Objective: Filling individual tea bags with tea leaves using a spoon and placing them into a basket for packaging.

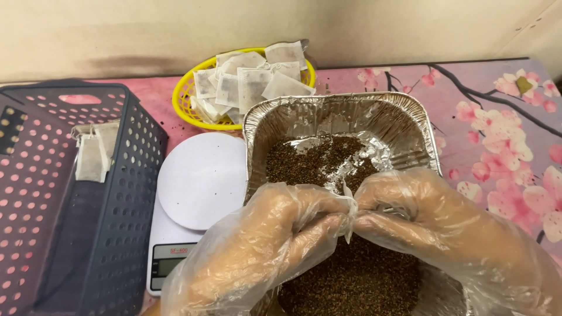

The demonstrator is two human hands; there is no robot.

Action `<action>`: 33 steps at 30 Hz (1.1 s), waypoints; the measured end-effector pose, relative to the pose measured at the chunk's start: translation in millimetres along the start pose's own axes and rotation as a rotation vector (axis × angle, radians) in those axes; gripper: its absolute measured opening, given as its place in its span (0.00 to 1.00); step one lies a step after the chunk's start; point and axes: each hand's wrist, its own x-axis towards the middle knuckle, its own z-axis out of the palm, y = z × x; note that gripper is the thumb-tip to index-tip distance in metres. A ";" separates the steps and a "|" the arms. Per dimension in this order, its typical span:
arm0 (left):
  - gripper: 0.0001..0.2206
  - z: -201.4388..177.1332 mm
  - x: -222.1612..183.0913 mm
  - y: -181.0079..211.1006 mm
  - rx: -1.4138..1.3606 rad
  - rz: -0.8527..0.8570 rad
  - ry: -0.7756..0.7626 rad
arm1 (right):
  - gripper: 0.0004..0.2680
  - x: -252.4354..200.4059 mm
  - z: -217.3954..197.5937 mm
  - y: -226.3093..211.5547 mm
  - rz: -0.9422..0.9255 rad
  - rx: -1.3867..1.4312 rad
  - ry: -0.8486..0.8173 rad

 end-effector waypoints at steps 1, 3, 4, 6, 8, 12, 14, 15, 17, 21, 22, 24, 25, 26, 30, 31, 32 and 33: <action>0.15 1.7 0.9 -3.5 0.037 -0.010 -0.007 | 0.05 -1.4 0.0 2.6 0.072 0.053 0.011; 0.12 4.8 0.8 -9.9 0.074 -0.027 -0.019 | 0.07 -2.1 -1.3 4.9 0.145 0.115 0.022; 0.12 6.3 0.1 -12.5 0.070 0.010 0.002 | 0.09 -1.6 -3.1 4.8 0.200 0.089 -0.037; 0.13 10.1 -0.2 -11.2 0.056 0.048 0.009 | 0.12 -4.3 -2.6 4.4 0.270 0.066 -0.088; 0.08 9.8 -0.1 -1.6 0.042 -0.183 -0.023 | 0.11 -3.3 0.0 2.8 0.198 0.059 -0.004; 0.08 13.1 -3.6 -10.0 0.057 -0.070 -0.006 | 0.10 -2.8 5.3 3.8 0.169 -0.026 0.005; 0.09 14.1 -3.6 -9.6 0.133 -0.119 0.003 | 0.09 -2.5 5.4 3.1 0.209 -0.078 0.015; 0.09 12.4 -2.9 -4.2 0.136 -0.116 0.004 | 0.09 -2.5 5.3 5.1 0.205 -0.081 0.017; 0.11 9.1 -1.3 6.7 0.147 -0.345 -0.070 | 0.08 -2.2 4.7 9.0 0.115 -0.097 -0.011; 0.10 0.6 9.0 32.5 0.141 -0.618 -0.155 | 0.08 1.2 7.8 9.2 0.088 -0.137 0.018; 0.10 -0.7 11.2 38.3 0.153 -0.719 -0.163 | 0.07 3.0 8.9 8.5 0.104 -0.154 0.034; 0.11 1.6 10.3 32.6 0.163 -0.818 -0.169 | 0.06 5.6 8.2 5.6 0.121 -0.175 0.049; 0.13 4.0 6.2 21.2 0.148 -0.660 -0.129 | 0.06 8.3 7.3 3.4 0.060 -0.258 0.009; 0.15 5.9 1.9 10.2 0.134 -0.503 -0.088 | 0.06 11.3 6.3 0.5 -0.001 -0.341 -0.032; 0.16 4.0 2.3 7.6 0.166 -0.637 -0.072 | 0.08 21.6 6.2 -5.7 0.106 -0.259 -0.028; 0.14 5.2 -0.7 1.2 0.117 -0.501 -0.015 | 0.07 24.0 6.0 -7.0 0.122 -0.207 -0.035; 0.13 6.1 -3.7 -5.3 0.069 -0.364 0.040 | 0.07 26.6 5.9 -8.2 0.138 -0.155 -0.042; 0.13 5.5 -4.2 -7.5 0.075 -0.362 0.049 | 0.07 26.8 5.5 -6.7 0.128 -0.158 -0.043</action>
